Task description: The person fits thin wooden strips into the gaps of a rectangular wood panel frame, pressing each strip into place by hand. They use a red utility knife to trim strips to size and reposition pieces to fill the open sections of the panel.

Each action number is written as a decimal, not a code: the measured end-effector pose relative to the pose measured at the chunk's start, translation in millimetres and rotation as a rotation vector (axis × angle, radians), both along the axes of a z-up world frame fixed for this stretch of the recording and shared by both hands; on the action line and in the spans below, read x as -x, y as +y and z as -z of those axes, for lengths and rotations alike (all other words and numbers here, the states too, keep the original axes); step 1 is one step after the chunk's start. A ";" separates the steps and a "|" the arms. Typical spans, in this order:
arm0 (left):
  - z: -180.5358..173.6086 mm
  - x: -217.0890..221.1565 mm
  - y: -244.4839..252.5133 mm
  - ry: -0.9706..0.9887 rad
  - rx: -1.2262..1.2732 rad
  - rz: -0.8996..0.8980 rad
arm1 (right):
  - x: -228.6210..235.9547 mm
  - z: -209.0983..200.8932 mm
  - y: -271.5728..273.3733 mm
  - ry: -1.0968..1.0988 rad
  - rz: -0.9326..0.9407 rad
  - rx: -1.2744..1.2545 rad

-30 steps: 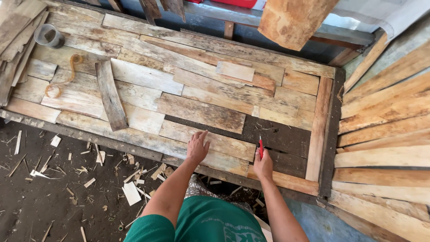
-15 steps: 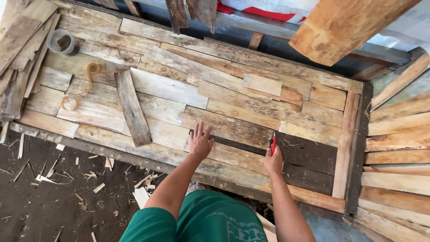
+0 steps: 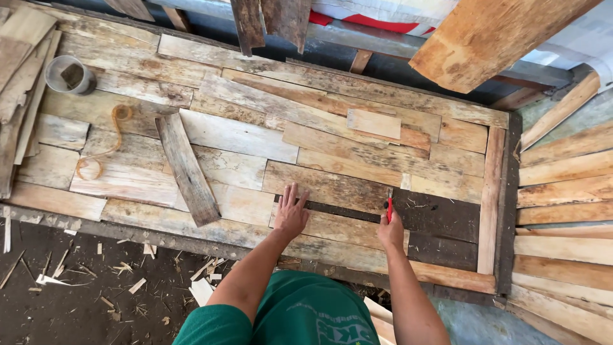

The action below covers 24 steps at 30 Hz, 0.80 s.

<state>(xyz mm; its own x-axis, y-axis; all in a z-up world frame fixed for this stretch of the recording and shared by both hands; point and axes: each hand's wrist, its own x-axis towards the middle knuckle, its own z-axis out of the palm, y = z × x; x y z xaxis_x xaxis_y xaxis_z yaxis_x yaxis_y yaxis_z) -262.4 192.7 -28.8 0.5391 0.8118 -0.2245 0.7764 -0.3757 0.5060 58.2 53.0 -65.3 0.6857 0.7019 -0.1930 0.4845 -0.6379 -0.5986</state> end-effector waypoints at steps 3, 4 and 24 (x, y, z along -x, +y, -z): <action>-4.9 0.2 0.5 0.002 0.020 0.009 | -3.2 12.9 -0.8 -0.046 -0.010 -0.033; -3.4 0.5 3.2 0.001 0.017 0.015 | -2.5 13.1 0.8 -0.046 -0.004 -0.036; 8.7 -7.9 6.2 0.038 -0.065 0.033 | 2.9 -12.5 1.5 0.125 0.054 -0.070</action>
